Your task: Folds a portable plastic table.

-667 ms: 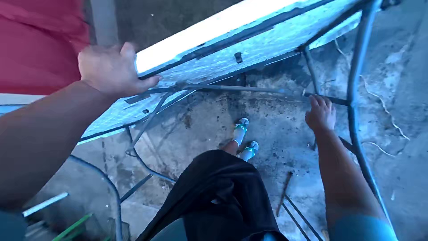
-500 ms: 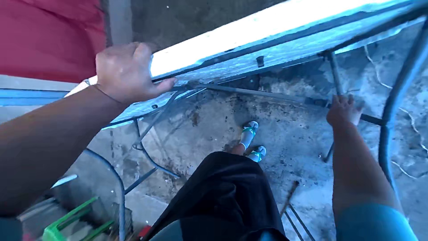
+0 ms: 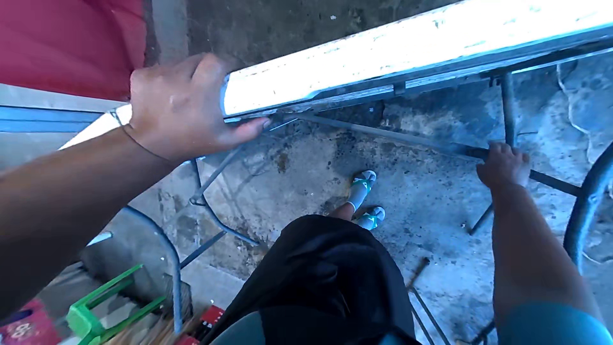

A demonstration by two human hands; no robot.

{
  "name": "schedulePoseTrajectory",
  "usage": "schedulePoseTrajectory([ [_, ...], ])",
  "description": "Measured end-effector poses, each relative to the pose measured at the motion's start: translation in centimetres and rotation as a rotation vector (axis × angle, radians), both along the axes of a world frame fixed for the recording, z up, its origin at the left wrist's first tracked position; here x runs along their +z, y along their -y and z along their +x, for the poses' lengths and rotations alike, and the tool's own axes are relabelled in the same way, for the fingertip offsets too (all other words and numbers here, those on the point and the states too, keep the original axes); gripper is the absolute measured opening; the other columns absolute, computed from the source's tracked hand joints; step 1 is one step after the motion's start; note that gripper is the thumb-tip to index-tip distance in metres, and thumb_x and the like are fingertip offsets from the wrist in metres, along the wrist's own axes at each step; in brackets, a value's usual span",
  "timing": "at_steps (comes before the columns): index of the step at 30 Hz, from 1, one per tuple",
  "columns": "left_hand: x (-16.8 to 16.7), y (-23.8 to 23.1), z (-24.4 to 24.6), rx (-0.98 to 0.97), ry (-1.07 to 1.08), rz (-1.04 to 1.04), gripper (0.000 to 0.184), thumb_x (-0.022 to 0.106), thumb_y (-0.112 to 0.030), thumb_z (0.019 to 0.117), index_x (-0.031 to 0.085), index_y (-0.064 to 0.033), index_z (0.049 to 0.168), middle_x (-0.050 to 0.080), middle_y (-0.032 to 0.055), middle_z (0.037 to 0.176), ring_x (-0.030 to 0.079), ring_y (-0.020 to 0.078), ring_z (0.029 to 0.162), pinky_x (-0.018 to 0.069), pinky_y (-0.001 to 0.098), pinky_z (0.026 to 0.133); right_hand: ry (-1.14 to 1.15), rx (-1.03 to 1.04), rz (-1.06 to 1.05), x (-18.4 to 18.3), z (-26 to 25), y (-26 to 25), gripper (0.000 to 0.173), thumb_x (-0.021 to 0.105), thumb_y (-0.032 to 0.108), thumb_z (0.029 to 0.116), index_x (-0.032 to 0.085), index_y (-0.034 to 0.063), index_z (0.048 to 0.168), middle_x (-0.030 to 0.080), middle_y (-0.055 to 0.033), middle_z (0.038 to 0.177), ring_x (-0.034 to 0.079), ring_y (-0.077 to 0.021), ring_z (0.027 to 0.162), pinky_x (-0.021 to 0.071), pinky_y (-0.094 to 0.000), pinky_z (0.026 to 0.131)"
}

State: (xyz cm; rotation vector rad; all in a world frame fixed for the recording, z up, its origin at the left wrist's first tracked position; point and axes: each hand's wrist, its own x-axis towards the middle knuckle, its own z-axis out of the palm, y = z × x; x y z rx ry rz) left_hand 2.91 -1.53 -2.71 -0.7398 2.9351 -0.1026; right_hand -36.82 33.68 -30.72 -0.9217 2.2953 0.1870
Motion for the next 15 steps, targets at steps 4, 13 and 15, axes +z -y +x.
schedulePoseTrajectory([
  [4, -0.2, 0.6, 0.5, 0.031, 0.025, 0.032, 0.091, 0.049, -0.078, 0.0861, 0.053, 0.0028, 0.126, 0.065, 0.0352, 0.094, 0.065, 0.0568, 0.075, 0.0464, 0.0686, 0.057, 0.174, -0.040, -0.470, 2.5, 0.8, 6.0, 0.099, 0.079, 0.026, 0.0843, 0.023, -0.0057, 0.160, 0.014, -0.0311, 0.167, 0.006, -0.0509, 0.156, 0.0052, -0.0720, 0.122],
  [13, -0.5, 0.8, 0.7, 0.065, 0.031, 0.056, 0.090, 0.048, -0.079, 0.0847, 0.053, -0.0002, 0.127, 0.066, 0.0341, 0.092, 0.065, 0.0569, 0.074, 0.0459, 0.0698, 0.057, 0.165, 0.054, -0.071, -1.2, 9.1, 6.5, 0.076, 0.036, 0.063, 0.1047, 0.060, -0.0005, 0.137, 0.059, -0.0273, 0.140, 0.048, -0.0442, 0.139, 0.0232, -0.0650, 0.121],
  [15, -0.2, 0.1, 1.1, 0.034, 0.020, 0.050, 0.086, 0.051, -0.075, 0.0868, 0.054, 0.0002, 0.128, 0.066, 0.0332, 0.090, 0.065, 0.0556, 0.071, 0.0465, 0.0690, 0.055, 0.314, 0.083, 0.122, -0.8, 9.0, 6.8, 0.077, 0.030, 0.067, 0.1041, 0.060, 0.0066, 0.141, 0.061, -0.0234, 0.141, 0.052, -0.0423, 0.137, 0.0286, -0.0660, 0.118],
])
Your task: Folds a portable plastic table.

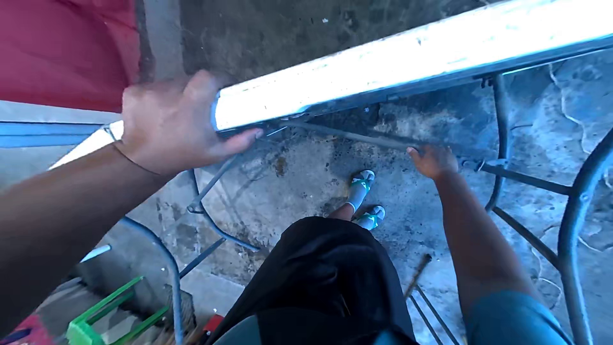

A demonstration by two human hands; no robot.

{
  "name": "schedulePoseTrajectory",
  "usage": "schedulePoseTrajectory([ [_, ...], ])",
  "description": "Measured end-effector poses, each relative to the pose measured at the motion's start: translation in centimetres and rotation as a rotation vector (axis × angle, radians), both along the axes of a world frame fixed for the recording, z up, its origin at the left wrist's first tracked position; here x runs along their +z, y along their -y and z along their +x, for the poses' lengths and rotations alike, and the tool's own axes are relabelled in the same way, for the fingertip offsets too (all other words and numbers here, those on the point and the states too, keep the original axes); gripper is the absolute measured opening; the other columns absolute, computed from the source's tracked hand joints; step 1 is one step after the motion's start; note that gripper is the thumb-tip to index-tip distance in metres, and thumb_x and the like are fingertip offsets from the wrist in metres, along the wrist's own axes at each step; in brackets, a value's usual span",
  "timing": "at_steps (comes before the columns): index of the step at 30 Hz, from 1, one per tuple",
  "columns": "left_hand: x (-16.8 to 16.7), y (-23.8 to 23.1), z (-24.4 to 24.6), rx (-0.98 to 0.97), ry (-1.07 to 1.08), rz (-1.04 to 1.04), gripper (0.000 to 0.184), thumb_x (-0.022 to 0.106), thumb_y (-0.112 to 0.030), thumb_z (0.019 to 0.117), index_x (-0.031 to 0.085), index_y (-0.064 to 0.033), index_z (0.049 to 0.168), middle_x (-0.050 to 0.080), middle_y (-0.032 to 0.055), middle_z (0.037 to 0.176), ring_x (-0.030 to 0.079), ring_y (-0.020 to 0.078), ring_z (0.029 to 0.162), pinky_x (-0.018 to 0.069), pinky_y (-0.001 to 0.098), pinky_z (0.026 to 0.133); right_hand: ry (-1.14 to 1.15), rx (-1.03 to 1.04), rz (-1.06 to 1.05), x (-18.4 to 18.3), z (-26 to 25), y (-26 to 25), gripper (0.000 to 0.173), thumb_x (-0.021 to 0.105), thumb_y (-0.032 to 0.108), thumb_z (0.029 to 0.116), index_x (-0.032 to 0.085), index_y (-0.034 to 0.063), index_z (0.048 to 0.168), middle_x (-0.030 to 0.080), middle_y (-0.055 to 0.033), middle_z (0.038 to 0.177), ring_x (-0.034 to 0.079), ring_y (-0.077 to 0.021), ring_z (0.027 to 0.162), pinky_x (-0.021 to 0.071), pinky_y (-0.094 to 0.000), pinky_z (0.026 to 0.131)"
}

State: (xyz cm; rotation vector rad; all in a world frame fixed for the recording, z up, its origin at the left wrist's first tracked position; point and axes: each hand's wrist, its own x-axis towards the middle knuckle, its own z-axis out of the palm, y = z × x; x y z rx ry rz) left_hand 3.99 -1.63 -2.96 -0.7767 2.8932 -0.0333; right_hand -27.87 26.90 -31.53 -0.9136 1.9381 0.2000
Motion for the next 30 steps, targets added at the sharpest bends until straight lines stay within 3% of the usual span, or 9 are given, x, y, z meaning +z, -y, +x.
schedulePoseTrajectory([
  [3, -0.1, -0.8, 0.1, -0.015, -0.006, 0.000, 0.085, 0.052, -0.074, 0.0866, 0.055, 0.0018, 0.125, 0.065, 0.0341, 0.088, 0.064, 0.0564, 0.069, 0.0457, 0.0689, 0.054, 0.156, -0.084, -0.020, 1.0, -3.3, -0.7, 0.071, 0.044, 0.061, 0.1040, 0.054, 0.0061, 0.147, 0.057, -0.0283, 0.143, 0.051, -0.0494, 0.135, 0.0357, -0.0738, 0.109],
  [7, -0.2, -0.7, 0.3, -0.021, -0.011, 0.003, 0.085, 0.052, -0.073, 0.0870, 0.055, 0.0023, 0.126, 0.066, 0.0333, 0.089, 0.065, 0.0547, 0.069, 0.0466, 0.0668, 0.055, -0.085, -0.099, 0.044, 2.5, -8.8, -4.4, 0.084, 0.085, 0.027, 0.0851, 0.043, 0.0010, 0.153, 0.046, -0.0326, 0.150, 0.036, -0.0570, 0.142, 0.0220, -0.0851, 0.106],
  [10, -0.2, -0.8, 0.4, -0.040, -0.031, -0.007, 0.084, 0.052, -0.073, 0.0882, 0.056, 0.0033, 0.124, 0.066, 0.0325, 0.088, 0.065, 0.0537, 0.068, 0.0466, 0.0653, 0.054, -0.285, -0.020, 0.206, 0.7, -8.9, -8.4, 0.052, 0.080, 0.009, 0.0833, 0.063, -0.0003, 0.131, 0.062, -0.0294, 0.131, 0.046, -0.0561, 0.134, 0.0196, -0.0869, 0.106],
  [12, -0.2, -0.9, 0.3, -0.037, -0.037, -0.011, 0.082, 0.052, -0.072, 0.0880, 0.056, 0.0028, 0.122, 0.066, 0.0320, 0.089, 0.065, 0.0532, 0.069, 0.0465, 0.0651, 0.054, -0.350, -0.018, 0.123, -0.6, -8.0, -9.9, 0.029, 0.072, 0.011, 0.0921, 0.068, 0.0014, 0.119, 0.067, -0.0262, 0.123, 0.051, -0.0504, 0.131, 0.0188, -0.0821, 0.111],
  [14, -0.1, -0.9, 0.4, -0.036, -0.035, -0.024, 0.083, 0.051, -0.073, 0.0885, 0.056, 0.0030, 0.122, 0.066, 0.0325, 0.088, 0.065, 0.0537, 0.070, 0.0462, 0.0655, 0.054, -0.321, -0.002, -0.034, -1.1, -6.8, -9.3, 0.025, 0.069, 0.015, 0.0963, 0.070, 0.0024, 0.118, 0.068, -0.0240, 0.125, 0.051, -0.0481, 0.134, 0.0164, -0.0810, 0.113],
  [20, -0.3, -0.8, 0.6, -0.021, -0.028, -0.011, 0.084, 0.052, -0.075, 0.0872, 0.055, 0.0007, 0.125, 0.066, 0.0320, 0.091, 0.066, 0.0532, 0.072, 0.0470, 0.0658, 0.056, -0.204, 0.063, -0.061, -1.4, -0.4, -2.5, 0.029, 0.061, 0.009, 0.0972, 0.068, 0.0040, 0.125, 0.066, -0.0209, 0.131, 0.049, -0.0440, 0.137, 0.0151, -0.0755, 0.117],
  [23, -0.2, -1.1, 0.2, -0.033, -0.046, -0.030, 0.083, 0.051, -0.073, 0.0884, 0.056, 0.0018, 0.124, 0.066, 0.0319, 0.089, 0.065, 0.0527, 0.070, 0.0466, 0.0647, 0.055, -0.160, 0.025, -0.062, -1.1, 3.4, 1.2, 0.034, 0.061, 0.006, 0.0957, 0.065, 0.0021, 0.129, 0.066, -0.0266, 0.127, 0.055, -0.0472, 0.129, 0.0229, -0.0736, 0.116],
  [26, 0.3, -1.4, 0.0, -0.045, -0.051, -0.040, 0.079, 0.053, -0.070, 0.0893, 0.057, 0.0025, 0.121, 0.066, 0.0311, 0.087, 0.065, 0.0514, 0.068, 0.0463, 0.0631, 0.053, -0.047, 0.092, -0.176, -0.4, 4.7, 4.0, 0.053, 0.068, 0.001, 0.0881, 0.059, 0.0109, 0.140, 0.061, -0.0209, 0.138, 0.049, -0.0444, 0.137, 0.0185, -0.0759, 0.116],
  [30, 0.0, -0.9, 0.4, -0.042, -0.045, -0.015, 0.081, 0.052, -0.071, 0.0889, 0.056, 0.0025, 0.122, 0.066, 0.0321, 0.088, 0.065, 0.0526, 0.069, 0.0462, 0.0643, 0.054, -0.051, -0.074, -0.254, 1.5, 1.0, 1.1, 0.086, 0.084, 0.010, 0.0775, 0.045, 0.0144, 0.155, 0.048, -0.0212, 0.154, 0.033, -0.0498, 0.147, 0.0135, -0.0870, 0.108],
])
